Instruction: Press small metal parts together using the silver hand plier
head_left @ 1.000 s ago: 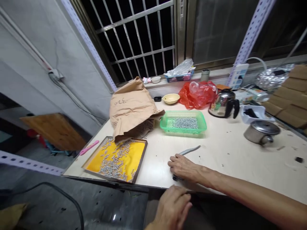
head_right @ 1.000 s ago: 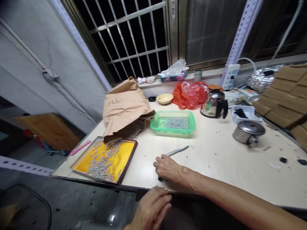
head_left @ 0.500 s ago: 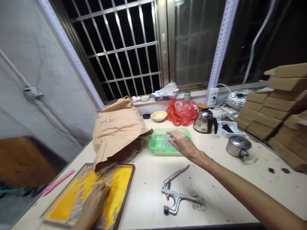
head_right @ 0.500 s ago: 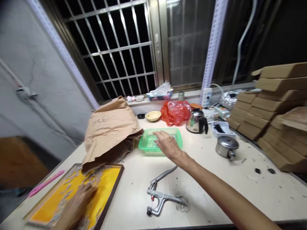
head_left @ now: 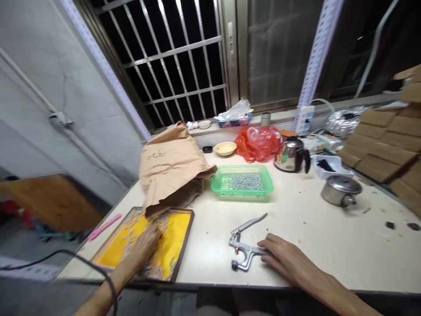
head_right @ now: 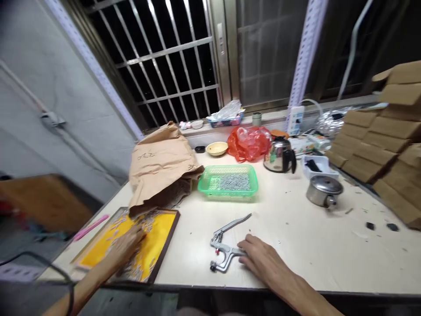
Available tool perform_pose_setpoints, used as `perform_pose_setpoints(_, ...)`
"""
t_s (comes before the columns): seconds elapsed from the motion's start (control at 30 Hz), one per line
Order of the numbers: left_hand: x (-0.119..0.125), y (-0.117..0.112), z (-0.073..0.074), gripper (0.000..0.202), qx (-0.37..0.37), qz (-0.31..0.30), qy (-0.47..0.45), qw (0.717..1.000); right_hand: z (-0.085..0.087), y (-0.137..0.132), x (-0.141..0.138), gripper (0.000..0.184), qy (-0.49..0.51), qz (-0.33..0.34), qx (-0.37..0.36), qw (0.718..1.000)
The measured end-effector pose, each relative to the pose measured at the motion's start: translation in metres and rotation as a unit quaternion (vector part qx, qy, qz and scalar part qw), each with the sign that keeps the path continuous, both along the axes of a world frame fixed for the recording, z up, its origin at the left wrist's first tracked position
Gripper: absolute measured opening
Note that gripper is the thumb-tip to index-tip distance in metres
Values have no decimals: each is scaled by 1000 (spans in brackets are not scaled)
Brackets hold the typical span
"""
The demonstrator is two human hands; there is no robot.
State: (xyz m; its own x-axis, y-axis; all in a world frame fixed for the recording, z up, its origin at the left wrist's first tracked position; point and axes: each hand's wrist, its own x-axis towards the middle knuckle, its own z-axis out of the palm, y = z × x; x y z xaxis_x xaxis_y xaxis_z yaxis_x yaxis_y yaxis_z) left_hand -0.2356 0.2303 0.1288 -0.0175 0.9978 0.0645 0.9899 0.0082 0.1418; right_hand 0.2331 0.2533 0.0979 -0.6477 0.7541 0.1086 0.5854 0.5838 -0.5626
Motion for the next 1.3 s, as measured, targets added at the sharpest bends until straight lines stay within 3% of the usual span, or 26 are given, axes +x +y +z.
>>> perform_pose_setpoints(0.1, 12, -1, 10, 23, -18, 19, -18, 1000, -12, -4, 6, 16, 9, 6, -4, 1000)
perform_pose_setpoints(0.17, 33, -2, 16, 25, 14, 56, -106, 993, -14, -6, 6, 16, 8, 7, 3, 1000)
perform_pose_setpoints(0.23, 67, -5, 20, 31, 10, 89, -237, 967, -12, -6, 4, 17, -8, 1, 13, 1000)
perform_pose_setpoints(0.3, 109, -8, 20, 40, -48, 107, -369, 922, -8, -6, 0, 17, -37, -9, 19, 999)
perform_pose_setpoints(0.4, 168, -11, 11, 47, -133, 94, -492, 855, -3, -3, -4, 17, -76, -21, 19, 997)
perform_pose_setpoints(0.53, 215, -8, -12, 51, -170, 98, -523, 830, 2, -3, -5, 16, -103, -32, 26, 994)
perform_pose_setpoints(0.73, 230, -4, -31, 55, -201, 104, -531, 816, 2, -4, -6, 18, -111, -41, 43, 992)
perform_pose_setpoints(0.93, 230, 2, -38, 54, -214, 99, -484, 843, -6, -2, -7, 16, -121, -44, 50, 990)
perform_pose_setpoints(1.03, 230, 4, -36, 49, -228, 97, -460, 853, -11, -2, -6, 17, -112, -45, 70, 990)
perform_pose_setpoints(1.17, 231, 8, -27, 45, -291, 105, -439, 843, -15, -3, -7, 17, -116, -48, 86, 988)
perform_pose_setpoints(1.3, 232, 11, -23, 39, -307, 88, -429, 845, -11, -3, -6, 13, -118, -48, 70, 989)
